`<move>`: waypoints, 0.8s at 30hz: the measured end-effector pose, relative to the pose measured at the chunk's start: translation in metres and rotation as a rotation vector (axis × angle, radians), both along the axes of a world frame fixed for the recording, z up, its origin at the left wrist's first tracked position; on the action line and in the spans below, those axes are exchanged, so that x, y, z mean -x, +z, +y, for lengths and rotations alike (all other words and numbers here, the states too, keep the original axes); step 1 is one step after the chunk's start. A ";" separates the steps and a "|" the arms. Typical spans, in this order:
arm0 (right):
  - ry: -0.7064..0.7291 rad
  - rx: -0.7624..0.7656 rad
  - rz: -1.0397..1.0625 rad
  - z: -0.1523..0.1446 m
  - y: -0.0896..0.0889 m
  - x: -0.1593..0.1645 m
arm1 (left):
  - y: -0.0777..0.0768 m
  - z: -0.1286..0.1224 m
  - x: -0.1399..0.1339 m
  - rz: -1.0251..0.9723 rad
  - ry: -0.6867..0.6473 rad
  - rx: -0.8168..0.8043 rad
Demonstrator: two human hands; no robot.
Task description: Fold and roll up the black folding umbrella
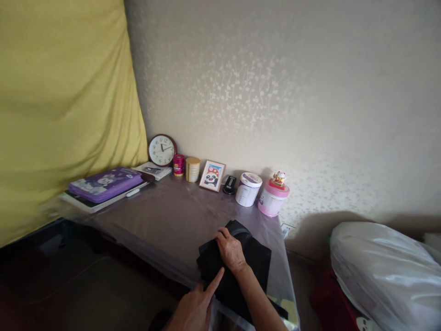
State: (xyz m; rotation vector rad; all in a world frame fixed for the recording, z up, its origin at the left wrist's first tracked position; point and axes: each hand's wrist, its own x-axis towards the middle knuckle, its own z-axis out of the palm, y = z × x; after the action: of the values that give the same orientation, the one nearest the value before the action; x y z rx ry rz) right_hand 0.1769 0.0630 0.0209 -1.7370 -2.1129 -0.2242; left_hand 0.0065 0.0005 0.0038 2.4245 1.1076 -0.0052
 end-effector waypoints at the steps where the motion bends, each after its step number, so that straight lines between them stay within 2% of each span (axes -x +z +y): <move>1: 0.002 0.007 -0.001 0.000 0.000 0.000 | -0.001 0.000 0.000 0.003 0.004 -0.006; 5: 0.043 -0.007 0.047 -0.007 0.008 0.002 | -0.005 -0.001 0.000 -0.025 0.016 0.014; 10: 0.206 -0.031 0.153 -0.040 0.020 0.002 | -0.003 -0.001 0.000 -0.029 0.015 0.052; 14: 0.251 -0.009 0.096 -0.049 0.014 -0.010 | 0.004 -0.002 -0.001 -0.003 0.024 0.067; 19: 0.093 -0.062 0.032 -0.016 0.001 -0.045 | 0.013 -0.004 -0.003 0.072 0.053 0.086; 24: -0.210 -0.060 -0.005 0.008 0.011 -0.069 | 0.021 -0.006 -0.003 0.095 0.057 0.116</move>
State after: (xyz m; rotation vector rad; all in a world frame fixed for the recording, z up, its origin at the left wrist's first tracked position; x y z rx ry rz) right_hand 0.2460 0.0707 0.0322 -1.9230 -1.9058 -0.3467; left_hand 0.0095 -0.0051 0.0251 2.3094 1.1841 -0.1639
